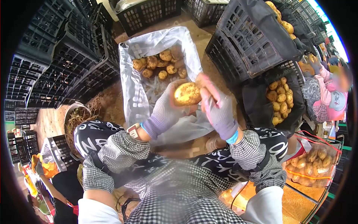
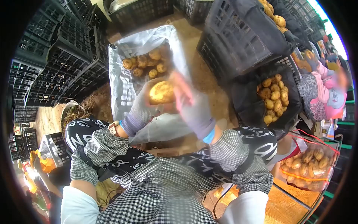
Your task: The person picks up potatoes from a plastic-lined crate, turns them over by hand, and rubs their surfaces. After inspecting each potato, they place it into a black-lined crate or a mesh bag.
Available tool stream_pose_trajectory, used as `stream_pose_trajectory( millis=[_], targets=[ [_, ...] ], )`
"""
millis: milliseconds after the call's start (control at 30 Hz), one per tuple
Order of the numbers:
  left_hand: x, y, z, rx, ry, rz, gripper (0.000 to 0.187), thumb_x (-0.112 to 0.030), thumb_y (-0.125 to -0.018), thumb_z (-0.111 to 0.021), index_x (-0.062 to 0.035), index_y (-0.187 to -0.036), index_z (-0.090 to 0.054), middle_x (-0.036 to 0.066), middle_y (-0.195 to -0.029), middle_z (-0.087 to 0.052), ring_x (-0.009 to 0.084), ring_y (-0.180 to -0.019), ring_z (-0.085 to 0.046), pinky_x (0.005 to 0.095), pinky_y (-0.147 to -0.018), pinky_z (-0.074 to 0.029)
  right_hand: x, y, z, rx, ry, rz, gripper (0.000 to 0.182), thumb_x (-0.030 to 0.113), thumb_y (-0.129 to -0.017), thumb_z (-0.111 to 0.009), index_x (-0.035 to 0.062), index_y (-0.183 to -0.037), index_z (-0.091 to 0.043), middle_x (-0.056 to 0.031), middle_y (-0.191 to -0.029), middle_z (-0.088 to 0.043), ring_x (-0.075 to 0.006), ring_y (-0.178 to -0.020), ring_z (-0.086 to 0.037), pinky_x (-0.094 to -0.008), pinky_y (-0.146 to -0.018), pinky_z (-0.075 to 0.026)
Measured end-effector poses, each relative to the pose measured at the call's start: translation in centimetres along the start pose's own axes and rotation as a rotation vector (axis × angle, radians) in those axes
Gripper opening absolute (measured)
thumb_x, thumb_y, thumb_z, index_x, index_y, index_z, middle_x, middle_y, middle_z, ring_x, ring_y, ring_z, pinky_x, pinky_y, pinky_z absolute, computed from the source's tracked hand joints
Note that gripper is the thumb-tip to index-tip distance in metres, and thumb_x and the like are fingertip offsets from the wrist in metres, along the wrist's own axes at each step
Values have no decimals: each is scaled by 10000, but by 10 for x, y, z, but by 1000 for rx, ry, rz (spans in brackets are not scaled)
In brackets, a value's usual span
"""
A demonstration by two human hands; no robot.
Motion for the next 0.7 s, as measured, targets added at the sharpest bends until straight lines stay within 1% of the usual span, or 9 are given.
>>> stream_pose_trajectory(
  millis=[100, 133, 233, 333, 433, 467, 533, 633, 700],
  targets=[
    [3, -9, 5, 21, -155, -128, 761, -64, -757, -834, -53, -1411, -446, 108, -1255, -611, 139, -1100, -601, 291, -902, -550, 16, 10, -14, 43, 239, 262, 444, 59, -965, -589, 121, -1404, -561, -79, -872, -728, -52, -621, -561, -246, -590, -479],
    [1, -10, 5, 34, -222, -169, 764, -58, -759, -831, -55, -1418, -445, 108, -1256, -612, 138, -1094, -603, 288, -890, -556, 8, 8, -9, 119, 123, 60, 422, 65, -966, -594, 110, -1385, -579, -77, -957, -743, -51, -652, -580, -248, -620, -493],
    [-12, -5, -4, 104, -103, 13, 772, -41, -773, -815, -55, -1442, -430, 101, -1251, -619, 143, -1093, -605, 281, -876, -555, -13, -10, 13, -31, -177, -219, 406, 62, -971, -584, 107, -1374, -590, -64, -1004, -743, -59, -652, -591, -248, -631, -496],
    [-7, -6, -4, 172, 131, 69, 748, -28, -790, -796, -55, -1444, -436, 84, -1275, -604, 135, -1093, -604, 258, -862, -553, -10, -16, 17, -86, -30, -68, 366, 111, -995, -576, 52, -1356, -595, 6, -860, -657, -28, -606, -490, -219, -553, -415],
    [-4, -7, -6, 155, 384, 159, 728, -1, -763, -790, -48, -1418, -476, 89, -1298, -584, 158, -1131, -596, 269, -892, -539, -8, -14, 11, -48, -138, -118, 355, 124, -1002, -570, 36, -1344, -604, 33, -803, -619, -11, -573, -439, -206, -517, -380],
    [-6, -11, 1, 103, 160, 4, 731, 0, -744, -792, -47, -1408, -490, 96, -1303, -577, 174, -1153, -587, 284, -918, -529, -8, -13, 8, -22, -199, -154, 352, 121, -1001, -570, 39, -1341, -609, 34, -803, -620, -11, -574, -438, -205, -520, -381],
    [-7, -15, 10, -16, -285, -306, 739, 1, -705, -797, -44, -1388, -518, 110, -1314, -562, 206, -1196, -570, 314, -968, -508, 12, -3, -11, -32, 98, 214, 342, 119, -1001, -565, 38, -1328, -619, 39, -794, -612, -12, -574, -432, -204, -522, -378],
    [1, -13, 12, -22, -242, -239, 766, -22, -663, -807, -40, -1377, -531, 127, -1332, -541, 239, -1239, -542, 335, -1032, -462, 17, 1, -12, -13, 76, 152, 335, 94, -993, -573, 23, -1316, -622, 54, -760, -585, -13, -574, -419, -200, -517, -365],
    [-11, -10, 10, -53, -367, -297, 775, -33, -657, -811, -39, -1379, -530, 129, -1346, -527, 244, -1248, -536, 337, -1054, -446, 2, -13, 7, -77, -179, -149, 341, 79, -987, -579, 20, -1321, -617, 62, -746, -573, -10, -574, -413, -198, -514, -359]
  ],
)
Point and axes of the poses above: each hand's wrist, its own y-axis away from the middle knuckle, its own z-axis out of the back of the hand, x = y × z, the point moved 7 cm from there along -y, towards the middle knuckle
